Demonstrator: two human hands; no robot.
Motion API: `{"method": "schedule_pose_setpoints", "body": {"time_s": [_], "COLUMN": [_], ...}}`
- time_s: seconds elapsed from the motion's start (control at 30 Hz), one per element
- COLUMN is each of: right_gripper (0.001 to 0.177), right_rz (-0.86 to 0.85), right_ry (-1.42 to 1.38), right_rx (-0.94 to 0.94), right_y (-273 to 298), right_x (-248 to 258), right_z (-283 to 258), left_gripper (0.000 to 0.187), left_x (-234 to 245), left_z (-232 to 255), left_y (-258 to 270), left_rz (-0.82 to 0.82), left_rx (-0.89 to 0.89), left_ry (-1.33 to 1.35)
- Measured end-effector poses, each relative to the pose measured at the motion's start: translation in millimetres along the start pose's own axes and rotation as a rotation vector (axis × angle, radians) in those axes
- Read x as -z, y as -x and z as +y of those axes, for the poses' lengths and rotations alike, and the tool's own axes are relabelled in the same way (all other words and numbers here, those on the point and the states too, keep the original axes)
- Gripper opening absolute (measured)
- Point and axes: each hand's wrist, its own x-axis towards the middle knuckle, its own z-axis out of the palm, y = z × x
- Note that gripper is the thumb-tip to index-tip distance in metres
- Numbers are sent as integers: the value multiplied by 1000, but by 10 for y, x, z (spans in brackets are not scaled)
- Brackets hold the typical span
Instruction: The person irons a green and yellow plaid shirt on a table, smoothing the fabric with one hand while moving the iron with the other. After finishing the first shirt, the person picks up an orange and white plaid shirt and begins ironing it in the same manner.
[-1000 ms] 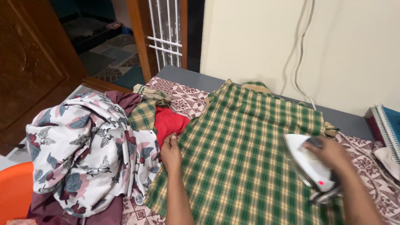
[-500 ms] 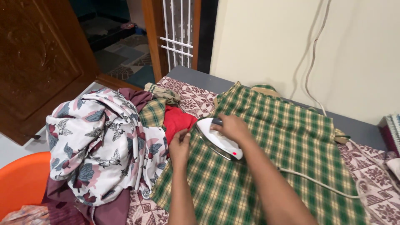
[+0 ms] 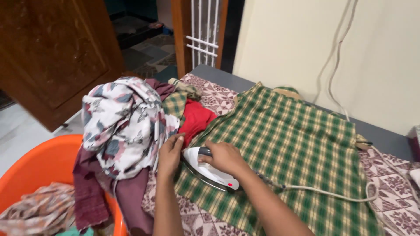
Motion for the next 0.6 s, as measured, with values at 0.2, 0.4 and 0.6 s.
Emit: {"method": "schedule_pose_setpoints", "body": {"time_s": [0.2,0.4,0.6], "right_gripper": [50,55,63], "right_rz": [-103,-167,-4], "right_ry": [-2,94,153], "right_rx": [35,31,-371], "right_y": [266,557,801], "right_x": [-46,51,581], "right_z": [-389,-181,1432], "left_gripper": [44,43,37], "left_x": [541,396,-415], "left_z": [-231,-52,182], "left_y": [315,428,648], "left_rz": [78,240,-92], "left_rx": [30,-24,-30], "left_ry": [89,218,-671]}}
